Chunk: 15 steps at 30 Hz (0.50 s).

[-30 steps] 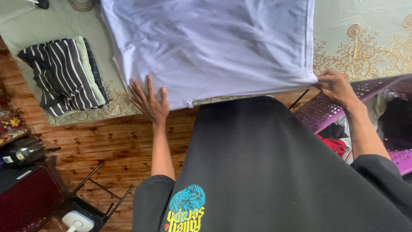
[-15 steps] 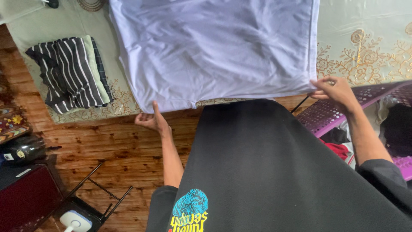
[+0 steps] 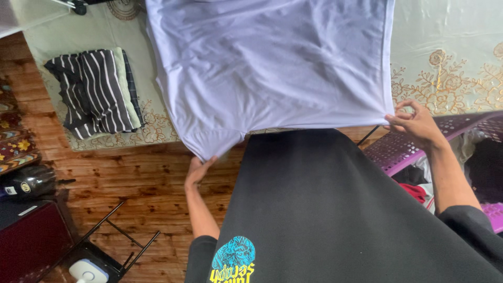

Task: The person folds shirts by hand on a table, smoothing the fabric and folding the sleeves and body before placing them in a storage organizer.

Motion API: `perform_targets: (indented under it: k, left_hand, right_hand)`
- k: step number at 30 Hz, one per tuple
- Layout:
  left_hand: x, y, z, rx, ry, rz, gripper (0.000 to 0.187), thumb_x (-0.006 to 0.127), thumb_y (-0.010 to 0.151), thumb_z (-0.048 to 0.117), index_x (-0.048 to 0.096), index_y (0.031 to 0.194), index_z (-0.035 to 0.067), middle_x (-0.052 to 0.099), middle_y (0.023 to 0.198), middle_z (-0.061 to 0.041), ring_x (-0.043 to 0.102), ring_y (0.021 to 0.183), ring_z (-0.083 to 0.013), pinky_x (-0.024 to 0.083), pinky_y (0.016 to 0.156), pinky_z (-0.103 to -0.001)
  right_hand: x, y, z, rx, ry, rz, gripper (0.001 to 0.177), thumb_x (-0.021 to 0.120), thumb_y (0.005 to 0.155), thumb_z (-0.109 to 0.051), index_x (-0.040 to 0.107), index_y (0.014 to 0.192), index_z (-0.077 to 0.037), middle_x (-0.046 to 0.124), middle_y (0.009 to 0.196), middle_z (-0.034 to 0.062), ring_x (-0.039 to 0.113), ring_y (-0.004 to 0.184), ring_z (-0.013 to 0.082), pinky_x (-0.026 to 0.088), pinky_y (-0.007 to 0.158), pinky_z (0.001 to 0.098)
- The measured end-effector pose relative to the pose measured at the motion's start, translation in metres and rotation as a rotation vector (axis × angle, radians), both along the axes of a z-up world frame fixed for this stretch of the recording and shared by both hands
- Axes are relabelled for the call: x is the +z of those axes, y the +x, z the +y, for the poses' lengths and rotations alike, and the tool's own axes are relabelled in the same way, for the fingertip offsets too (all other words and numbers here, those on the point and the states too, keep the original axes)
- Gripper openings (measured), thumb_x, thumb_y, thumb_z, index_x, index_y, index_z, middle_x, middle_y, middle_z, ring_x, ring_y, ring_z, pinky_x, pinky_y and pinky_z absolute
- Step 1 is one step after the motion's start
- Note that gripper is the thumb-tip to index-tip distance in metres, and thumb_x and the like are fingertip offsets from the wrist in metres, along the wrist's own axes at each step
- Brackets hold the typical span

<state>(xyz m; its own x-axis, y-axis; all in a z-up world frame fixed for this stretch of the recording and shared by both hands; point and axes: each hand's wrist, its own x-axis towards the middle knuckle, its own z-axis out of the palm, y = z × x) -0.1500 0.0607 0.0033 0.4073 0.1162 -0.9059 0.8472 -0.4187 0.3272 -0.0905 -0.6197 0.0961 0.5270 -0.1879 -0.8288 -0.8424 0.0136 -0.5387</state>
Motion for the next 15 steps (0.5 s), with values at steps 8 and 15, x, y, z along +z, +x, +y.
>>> perform_targets:
  k: [8,15]
  left_hand:
    - [0.135,0.018,-0.008,0.548,-0.217,-0.288,0.079,0.070,0.082,0.003,0.030,0.142,0.034,0.072,0.110,-0.014,0.071,0.097,-0.0202,0.061,0.079,-0.040]
    - [0.139,0.050,0.037,0.059,-0.577,-0.558,0.030,0.079,0.104,0.030,0.074,0.104,0.000,0.071,0.088,-0.003,0.064,0.077,-0.0099,0.052,0.070,-0.023]
  right_hand:
    - [0.040,0.022,-0.008,0.428,-0.208,-0.016,0.033,0.075,0.093,-0.019,0.074,0.123,-0.007,0.078,0.111,0.0157,0.068,0.095,0.0248,0.054,0.082,0.0385]
    - [0.060,0.065,-0.017,0.751,-0.105,0.038,0.056,0.085,0.069,-0.017,0.075,0.125,-0.018,0.080,0.103,0.0131,0.076,0.099,0.0249,0.053,0.095,0.0436]
